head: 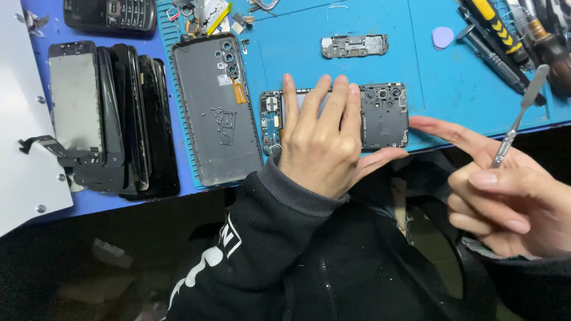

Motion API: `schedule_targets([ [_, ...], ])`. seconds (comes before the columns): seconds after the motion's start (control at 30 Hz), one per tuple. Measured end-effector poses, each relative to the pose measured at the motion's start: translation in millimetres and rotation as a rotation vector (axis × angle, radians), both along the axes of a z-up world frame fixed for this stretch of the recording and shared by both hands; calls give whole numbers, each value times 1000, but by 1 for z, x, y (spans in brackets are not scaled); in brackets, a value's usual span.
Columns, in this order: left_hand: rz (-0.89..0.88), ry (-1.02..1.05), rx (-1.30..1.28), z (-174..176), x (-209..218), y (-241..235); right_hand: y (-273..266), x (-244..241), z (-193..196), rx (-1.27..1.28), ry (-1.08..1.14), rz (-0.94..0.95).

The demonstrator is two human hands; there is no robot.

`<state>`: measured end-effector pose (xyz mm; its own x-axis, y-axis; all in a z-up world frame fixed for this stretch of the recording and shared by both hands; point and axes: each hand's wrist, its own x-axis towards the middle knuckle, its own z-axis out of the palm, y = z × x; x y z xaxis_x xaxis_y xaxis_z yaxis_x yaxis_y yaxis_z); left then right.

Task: Disassembling and inspecting the internal components of a mobile phone for repair.

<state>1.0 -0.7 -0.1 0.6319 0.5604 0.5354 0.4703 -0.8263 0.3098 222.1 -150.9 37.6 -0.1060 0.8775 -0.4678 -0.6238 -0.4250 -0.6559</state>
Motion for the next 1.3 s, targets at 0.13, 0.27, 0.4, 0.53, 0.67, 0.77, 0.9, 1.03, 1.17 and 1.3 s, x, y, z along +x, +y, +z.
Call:
schedule_targets([
  [0.13, 6, 7, 19, -1, 0, -2, -1, 3, -4, -6, 101, 10],
  [0.27, -3, -10, 31, -2, 0, -2, 3, -5, 2, -32, 37, 3],
  [0.4, 7, 4, 76, -2, 0, -3, 2, -11, 1, -59, -107, -9],
  [0.53, 33, -9, 136, -3, 2, -3, 6, -13, -2, 162, -598, 99],
  [0.67, 95, -57, 222, -3, 5, -3, 34, -5, -1, 299, -1060, -121],
  [0.77, 111, -29, 222, -6, 6, -7, 59, 3, 2, -29, -1772, 94],
  [0.9, 90, -16, 200, -14, 7, -6, 86, 24, -5, 602, -1620, 336],
  [1.03, 75, -7, 199, -9, 6, -6, 95, 40, -13, 649, -1487, 498],
  [1.17, 77, 20, 245, 0, 4, -4, 109, 16, 23, 255, -1602, 582],
  [1.3, 79, 7, 252, 4, 3, -3, 111, 37, 5, 152, -1624, 633],
])
